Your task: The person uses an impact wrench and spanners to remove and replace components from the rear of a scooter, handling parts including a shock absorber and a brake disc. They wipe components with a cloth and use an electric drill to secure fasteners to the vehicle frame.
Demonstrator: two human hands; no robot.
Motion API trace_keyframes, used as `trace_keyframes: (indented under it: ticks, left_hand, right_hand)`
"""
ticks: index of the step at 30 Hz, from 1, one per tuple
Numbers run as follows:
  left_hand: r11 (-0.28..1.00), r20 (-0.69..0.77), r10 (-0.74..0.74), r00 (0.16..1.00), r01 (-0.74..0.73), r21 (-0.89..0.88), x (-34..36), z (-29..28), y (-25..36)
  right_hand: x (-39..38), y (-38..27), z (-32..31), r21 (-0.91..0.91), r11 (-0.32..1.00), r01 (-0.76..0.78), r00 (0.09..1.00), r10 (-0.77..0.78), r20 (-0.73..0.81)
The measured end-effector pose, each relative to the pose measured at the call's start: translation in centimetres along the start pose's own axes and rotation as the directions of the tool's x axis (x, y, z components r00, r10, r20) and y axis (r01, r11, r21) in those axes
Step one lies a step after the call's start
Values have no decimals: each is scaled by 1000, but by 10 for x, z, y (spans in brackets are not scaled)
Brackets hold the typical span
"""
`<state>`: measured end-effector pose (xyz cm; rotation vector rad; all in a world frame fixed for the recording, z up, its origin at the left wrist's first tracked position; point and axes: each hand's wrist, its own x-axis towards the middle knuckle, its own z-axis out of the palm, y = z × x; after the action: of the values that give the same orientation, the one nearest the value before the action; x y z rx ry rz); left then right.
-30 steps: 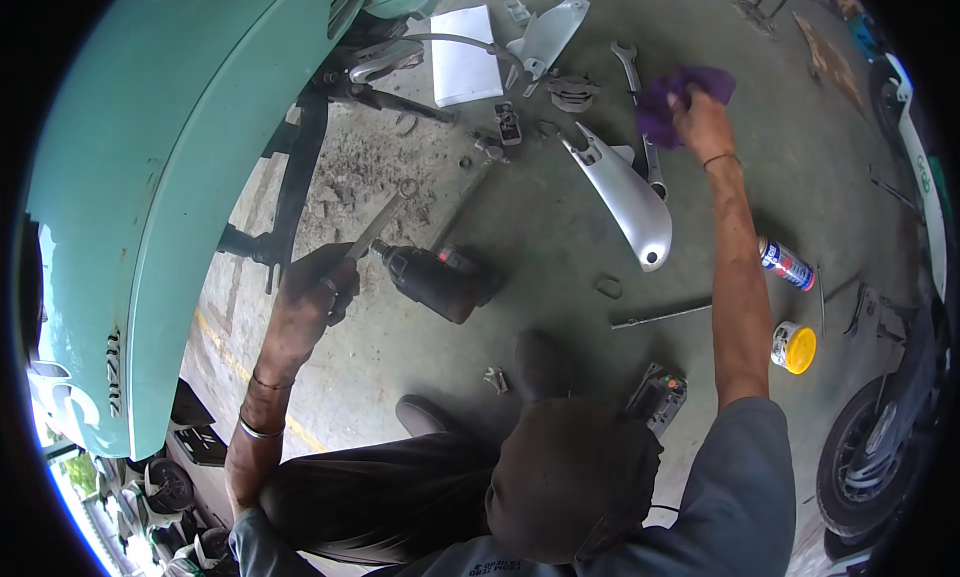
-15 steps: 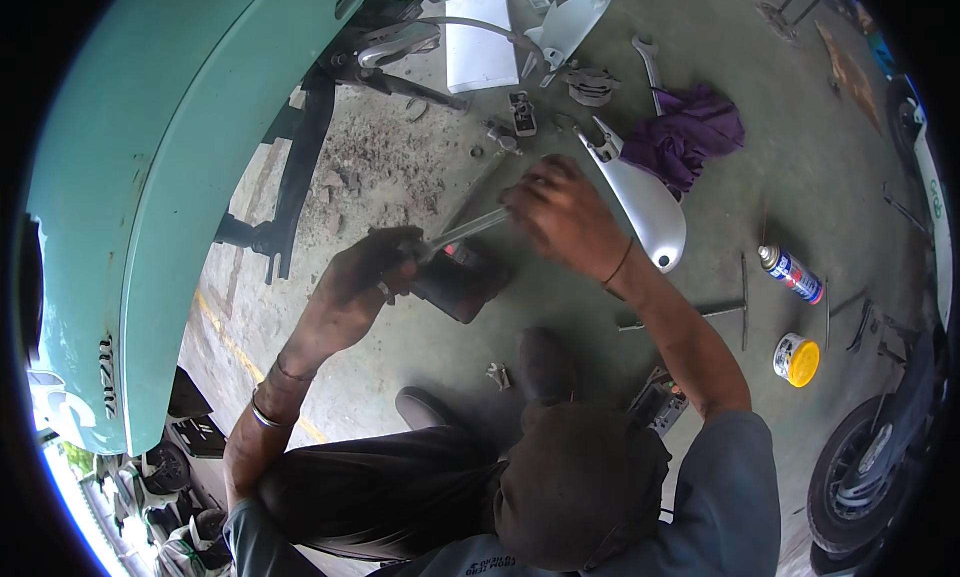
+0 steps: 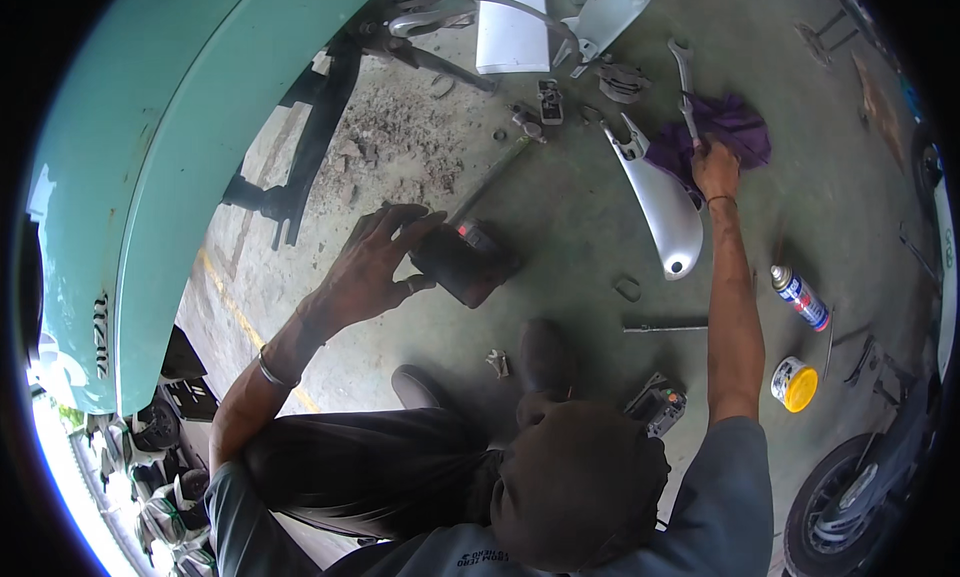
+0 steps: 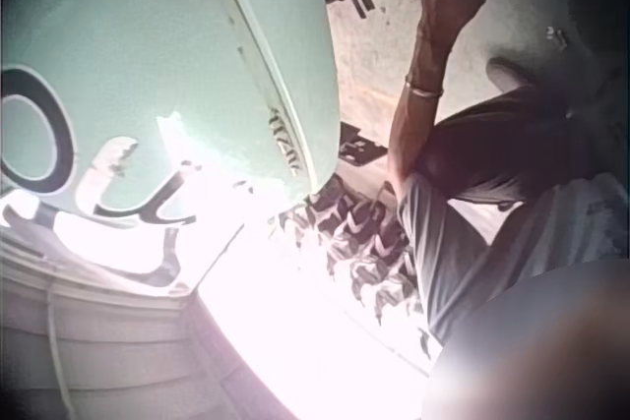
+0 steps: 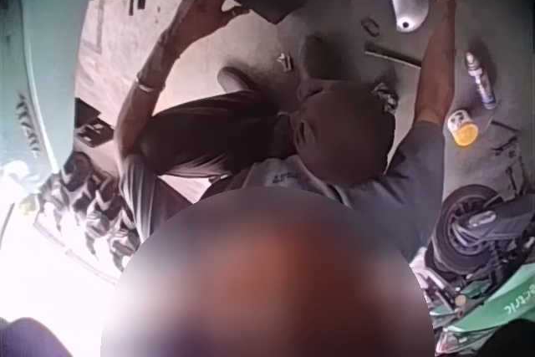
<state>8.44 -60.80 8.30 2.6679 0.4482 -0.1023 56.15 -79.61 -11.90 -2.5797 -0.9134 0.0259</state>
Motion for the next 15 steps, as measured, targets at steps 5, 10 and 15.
trace_keyframes:
  ticks: [5,10,15]
  left_hand:
    - [992,-93,-82,992,91,92,5,-4,-22]
    - [892,137,-431,892,444,-85,-42,-24,-41]
    - [835,293,-513,806,548,-45,-101,-22,-49]
  right_hand:
    - [-21,-116,-46,295,915,276,959,-240,-153]
    - [-34,-266,-139,646,552,527,846,-272,-458]
    - [-21,-334,-224,275,429,860,469,-455,-757]
